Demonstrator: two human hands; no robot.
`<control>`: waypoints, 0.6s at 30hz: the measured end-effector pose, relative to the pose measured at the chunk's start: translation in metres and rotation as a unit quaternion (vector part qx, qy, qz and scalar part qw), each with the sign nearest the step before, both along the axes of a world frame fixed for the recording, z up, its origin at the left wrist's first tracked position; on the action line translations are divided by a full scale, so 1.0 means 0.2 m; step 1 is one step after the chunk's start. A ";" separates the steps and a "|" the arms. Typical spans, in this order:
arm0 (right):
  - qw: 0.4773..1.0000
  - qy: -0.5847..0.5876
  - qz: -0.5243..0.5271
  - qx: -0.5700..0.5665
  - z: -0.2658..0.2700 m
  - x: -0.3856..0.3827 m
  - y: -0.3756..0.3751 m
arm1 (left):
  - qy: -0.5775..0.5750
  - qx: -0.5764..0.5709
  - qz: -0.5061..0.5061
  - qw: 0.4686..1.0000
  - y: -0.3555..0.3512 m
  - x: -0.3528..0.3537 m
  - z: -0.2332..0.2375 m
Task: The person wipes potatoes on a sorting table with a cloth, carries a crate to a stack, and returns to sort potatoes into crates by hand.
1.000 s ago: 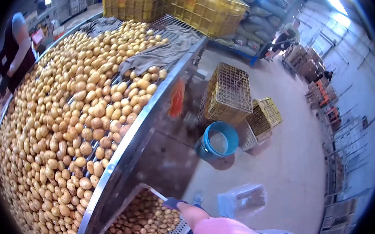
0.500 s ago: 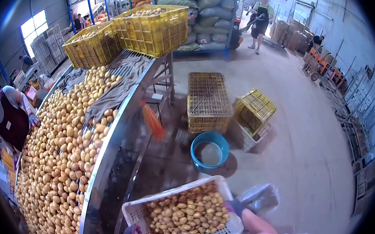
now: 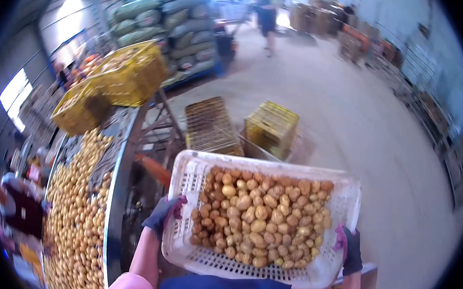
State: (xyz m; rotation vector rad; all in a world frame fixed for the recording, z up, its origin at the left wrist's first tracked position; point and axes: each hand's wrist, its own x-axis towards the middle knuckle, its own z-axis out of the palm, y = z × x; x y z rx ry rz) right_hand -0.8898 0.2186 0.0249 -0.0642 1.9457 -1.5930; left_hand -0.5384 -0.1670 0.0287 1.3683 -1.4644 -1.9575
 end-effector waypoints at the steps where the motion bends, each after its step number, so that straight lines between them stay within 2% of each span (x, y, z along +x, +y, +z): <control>1: 0.999 0.013 -0.028 -0.011 -0.05 0.01 0.04 | 0.004 -0.014 0.008 1.000 -0.03 -0.09 -0.01; 3: 0.993 0.034 -0.106 -0.042 -0.19 0.04 0.11 | 0.024 -0.016 -0.034 0.999 -0.13 -0.22 -0.08; 4: 0.984 0.062 -0.160 -0.046 -0.18 0.09 0.10 | 0.002 -0.025 -0.050 0.998 -0.16 -0.30 -0.12; 5: 0.989 0.013 -0.140 -0.039 -0.09 0.10 0.09 | -0.010 -0.045 -0.061 0.997 -0.20 -0.40 -0.14; 6: 0.985 -0.013 -0.162 -0.055 -0.11 0.14 0.09 | -0.010 -0.032 -0.080 0.996 -0.26 -0.44 -0.16; 9: 0.974 -0.023 -0.219 -0.058 -0.05 0.21 0.07 | -0.027 -0.023 -0.142 0.989 -0.38 -0.58 -0.18; 13: 0.978 -0.035 -0.204 -0.020 0.07 0.15 0.03 | -0.064 0.035 -0.136 0.988 -0.43 -0.68 -0.14; 15: 0.977 -0.061 -0.197 -0.047 0.07 0.17 0.02 | -0.058 0.037 -0.142 0.987 -0.45 -0.70 -0.13; 18: 0.975 -0.100 -0.195 -0.028 0.01 0.04 -0.01 | -0.089 0.036 -0.104 0.990 -0.45 -0.77 -0.01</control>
